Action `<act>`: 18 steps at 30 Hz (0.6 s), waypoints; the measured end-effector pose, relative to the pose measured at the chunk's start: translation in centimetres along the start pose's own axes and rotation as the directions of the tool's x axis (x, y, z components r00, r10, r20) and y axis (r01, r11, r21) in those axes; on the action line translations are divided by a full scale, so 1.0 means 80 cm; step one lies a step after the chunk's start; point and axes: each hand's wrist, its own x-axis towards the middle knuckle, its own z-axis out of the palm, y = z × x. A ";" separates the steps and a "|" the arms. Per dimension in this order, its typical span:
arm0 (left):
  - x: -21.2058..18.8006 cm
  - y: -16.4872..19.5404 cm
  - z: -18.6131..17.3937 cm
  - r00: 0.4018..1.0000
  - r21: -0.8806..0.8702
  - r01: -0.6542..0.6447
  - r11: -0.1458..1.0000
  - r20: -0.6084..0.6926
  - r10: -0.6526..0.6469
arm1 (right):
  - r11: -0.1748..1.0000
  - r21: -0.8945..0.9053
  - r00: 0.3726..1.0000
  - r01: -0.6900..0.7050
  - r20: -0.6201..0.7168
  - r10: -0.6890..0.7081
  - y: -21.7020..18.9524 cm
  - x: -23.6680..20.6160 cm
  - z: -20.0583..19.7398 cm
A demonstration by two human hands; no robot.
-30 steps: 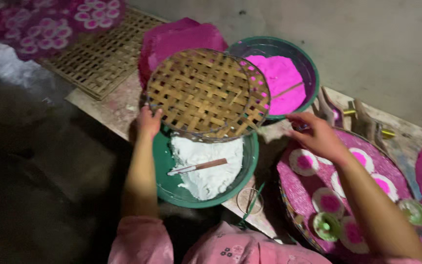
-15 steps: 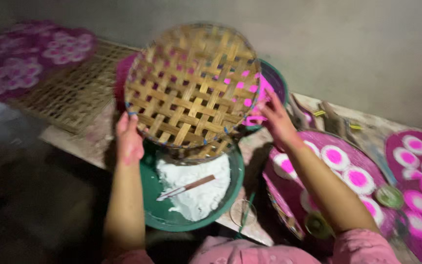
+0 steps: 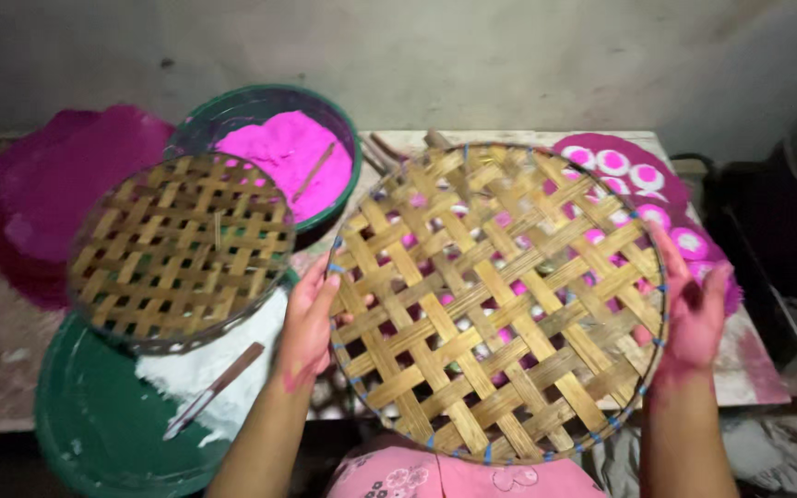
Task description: The person arranges pink and white rice cakes on a cloth-lined bamboo steamer, places the steamer over a pot, and covers it to steam. They then prepare a new batch by spreading pink dough on a cloth, using a wooden press to form white dough rings, and arranging them on the cloth.
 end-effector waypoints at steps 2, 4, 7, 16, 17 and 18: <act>0.006 -0.029 0.008 0.998 0.037 0.052 0.998 -0.026 -0.051 | 0.988 -0.144 0.998 0.052 -0.026 -0.056 -0.014 -0.023 -0.009; 0.019 -0.053 0.011 0.997 0.101 0.074 0.992 -0.043 -0.070 | 0.902 -0.431 0.982 0.025 -0.159 -0.103 -0.006 -0.021 -0.028; 0.040 -0.074 0.000 0.959 0.596 -0.195 0.779 -0.052 0.280 | 0.905 -0.419 0.948 -0.074 -0.311 -0.067 0.017 -0.003 -0.070; 0.064 -0.080 -0.012 0.898 0.852 -0.012 0.524 -0.221 0.380 | 0.384 -0.923 0.983 0.023 -0.049 -0.177 0.120 0.065 -0.186; 0.063 -0.081 -0.009 0.893 0.852 -0.035 0.523 -0.208 0.399 | 0.310 -0.950 0.984 0.045 -0.011 -0.176 0.122 0.064 -0.192; 0.063 -0.083 -0.008 0.888 0.851 -0.059 0.522 -0.194 0.417 | 0.233 -0.970 0.985 0.067 0.026 -0.173 0.124 0.063 -0.197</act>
